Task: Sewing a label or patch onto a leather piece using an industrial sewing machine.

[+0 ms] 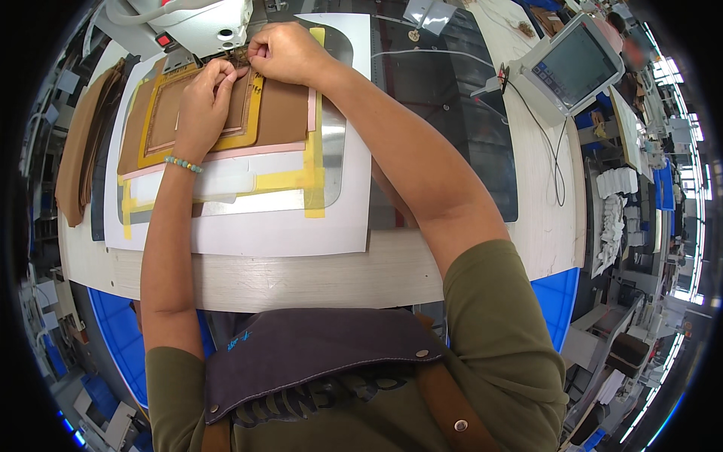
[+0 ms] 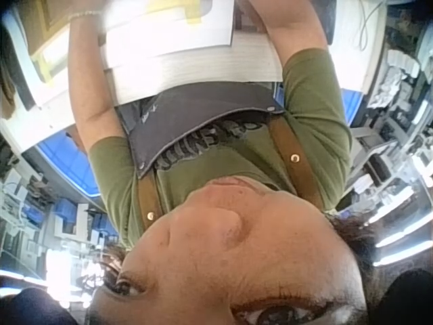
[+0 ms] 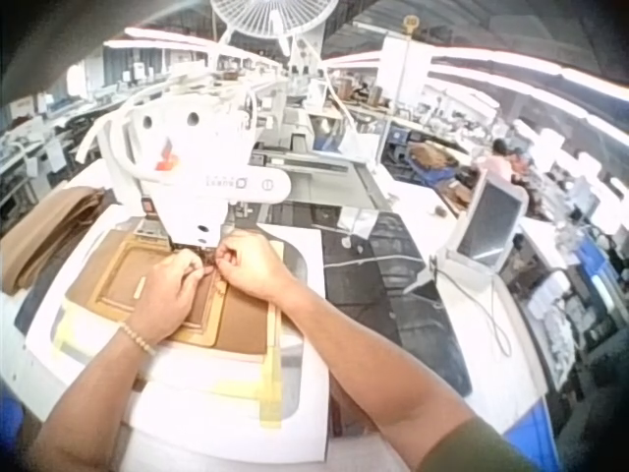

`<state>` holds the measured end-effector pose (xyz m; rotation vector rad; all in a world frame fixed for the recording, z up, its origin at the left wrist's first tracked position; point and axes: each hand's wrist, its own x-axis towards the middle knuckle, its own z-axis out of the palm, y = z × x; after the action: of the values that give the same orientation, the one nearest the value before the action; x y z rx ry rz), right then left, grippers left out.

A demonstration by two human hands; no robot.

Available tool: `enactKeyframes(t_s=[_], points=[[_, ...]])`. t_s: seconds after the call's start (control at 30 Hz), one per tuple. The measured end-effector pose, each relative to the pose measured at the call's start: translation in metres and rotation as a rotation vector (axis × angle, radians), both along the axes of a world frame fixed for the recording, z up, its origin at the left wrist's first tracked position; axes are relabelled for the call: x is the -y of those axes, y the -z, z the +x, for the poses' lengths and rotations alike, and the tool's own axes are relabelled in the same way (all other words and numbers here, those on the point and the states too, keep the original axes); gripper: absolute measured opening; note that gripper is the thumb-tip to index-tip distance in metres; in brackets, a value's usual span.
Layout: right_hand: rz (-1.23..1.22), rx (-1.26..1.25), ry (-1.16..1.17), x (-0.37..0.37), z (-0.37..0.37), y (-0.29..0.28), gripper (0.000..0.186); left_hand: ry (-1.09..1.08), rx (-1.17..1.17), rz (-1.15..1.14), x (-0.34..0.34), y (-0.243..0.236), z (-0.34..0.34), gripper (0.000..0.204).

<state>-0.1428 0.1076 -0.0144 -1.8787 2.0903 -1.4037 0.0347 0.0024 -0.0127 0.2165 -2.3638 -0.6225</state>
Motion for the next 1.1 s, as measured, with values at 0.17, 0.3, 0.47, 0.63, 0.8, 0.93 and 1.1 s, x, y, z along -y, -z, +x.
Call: enactKeyframes(t_s=[0.17, 0.3, 0.47, 0.63, 0.8, 0.93, 1.1], points=[[-0.02, -0.021, 0.007, 0.0, -0.002, -0.001, 0.018, 0.01, 0.0, -0.005, 0.001, -0.001, -0.002, 0.007], [-0.081, -0.048, -0.023, 0.003, 0.0, 0.002, 0.017, 0.009, -0.008, 0.009, 0.001, -0.001, -0.002, 0.007], [-0.063, -0.102, -0.004, 0.002, -0.002, 0.004, 0.018, 0.002, -0.004, -0.007, -0.001, -0.001, -0.001, 0.007], [-0.029, -0.092, 0.01, 0.001, -0.001, 0.002, 0.017, 0.007, -0.016, 0.021, -0.002, -0.002, 0.0, 0.007], [-0.062, -0.094, 0.015, 0.0, -0.003, 0.005, 0.015, -0.004, 0.003, 0.021, -0.003, -0.002, 0.0, 0.007], [-0.05, -0.089, 0.016, 0.0, -0.004, 0.003, 0.014, -0.01, -0.005, 0.017, 0.0, 0.001, 0.0, 0.008], [0.28, 0.389, -0.184, -0.009, -0.021, -0.019, 0.012, 0.0, -0.014, 0.018, -0.001, -0.003, 0.001, 0.009]])
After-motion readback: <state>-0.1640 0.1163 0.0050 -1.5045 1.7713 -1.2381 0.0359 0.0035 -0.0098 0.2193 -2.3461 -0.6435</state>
